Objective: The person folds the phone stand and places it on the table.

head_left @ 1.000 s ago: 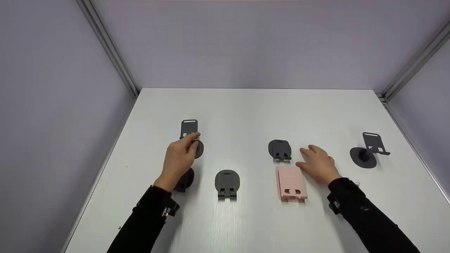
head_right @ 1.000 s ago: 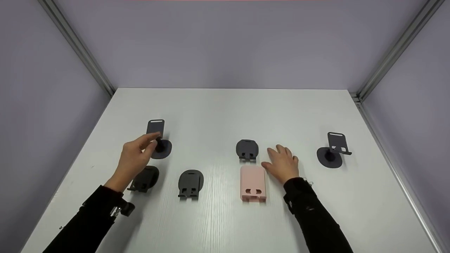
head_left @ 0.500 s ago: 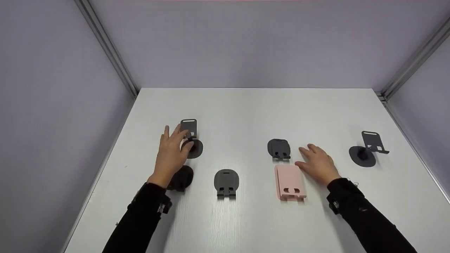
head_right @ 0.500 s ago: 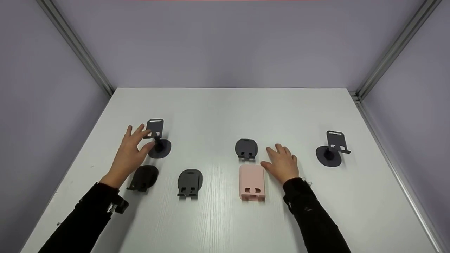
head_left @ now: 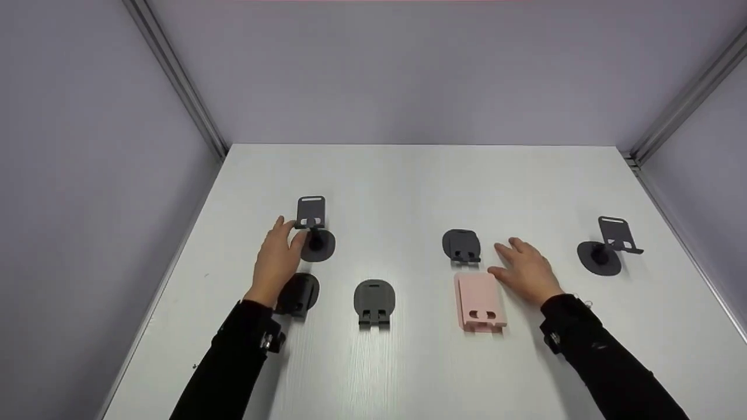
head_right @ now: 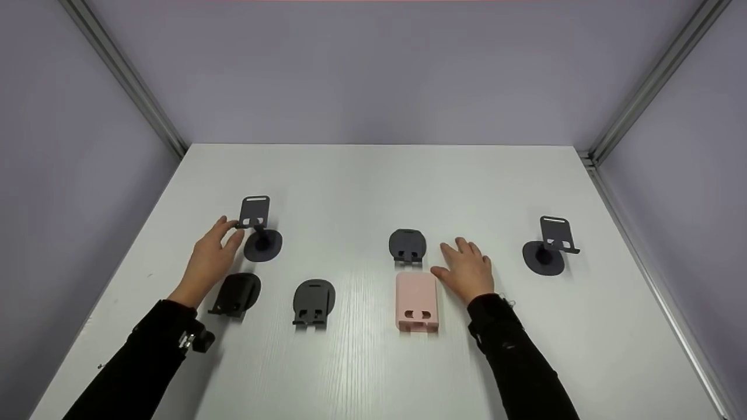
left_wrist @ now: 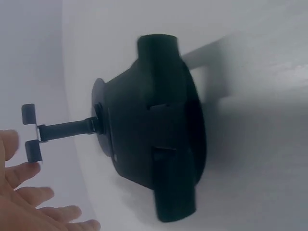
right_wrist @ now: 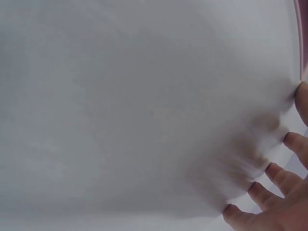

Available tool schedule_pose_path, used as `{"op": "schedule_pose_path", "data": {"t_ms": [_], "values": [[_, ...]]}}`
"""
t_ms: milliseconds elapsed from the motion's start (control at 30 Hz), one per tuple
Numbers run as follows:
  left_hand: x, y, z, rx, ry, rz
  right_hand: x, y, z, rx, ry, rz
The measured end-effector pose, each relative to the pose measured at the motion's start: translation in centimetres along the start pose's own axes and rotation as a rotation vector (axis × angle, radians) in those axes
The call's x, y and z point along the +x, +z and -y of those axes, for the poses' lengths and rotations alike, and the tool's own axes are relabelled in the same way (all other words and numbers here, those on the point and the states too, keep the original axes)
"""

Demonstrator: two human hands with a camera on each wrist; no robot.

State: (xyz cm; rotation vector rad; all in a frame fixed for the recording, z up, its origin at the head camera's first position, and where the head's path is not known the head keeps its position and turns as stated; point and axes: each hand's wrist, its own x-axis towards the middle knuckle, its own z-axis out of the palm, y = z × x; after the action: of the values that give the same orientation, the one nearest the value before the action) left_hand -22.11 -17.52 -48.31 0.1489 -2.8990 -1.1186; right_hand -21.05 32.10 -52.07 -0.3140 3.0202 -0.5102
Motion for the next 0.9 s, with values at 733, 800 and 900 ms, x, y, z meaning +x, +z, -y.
{"op": "schedule_pose_path", "data": {"t_ms": [733,800,900], "values": [[0.20,0.51,0.46,-0.089,-0.039,-0.130,0.26,0.28,0.00,-0.001,0.005,-0.022],[0.24,0.52,0.44,-0.098,-0.033,-0.153,0.19,0.30,0.03,-0.005,0.000,-0.027],[0.35,0.52,0.33,-0.129,-0.020,-0.203,0.06,0.30,0.07,-0.011,-0.007,-0.027]]}}
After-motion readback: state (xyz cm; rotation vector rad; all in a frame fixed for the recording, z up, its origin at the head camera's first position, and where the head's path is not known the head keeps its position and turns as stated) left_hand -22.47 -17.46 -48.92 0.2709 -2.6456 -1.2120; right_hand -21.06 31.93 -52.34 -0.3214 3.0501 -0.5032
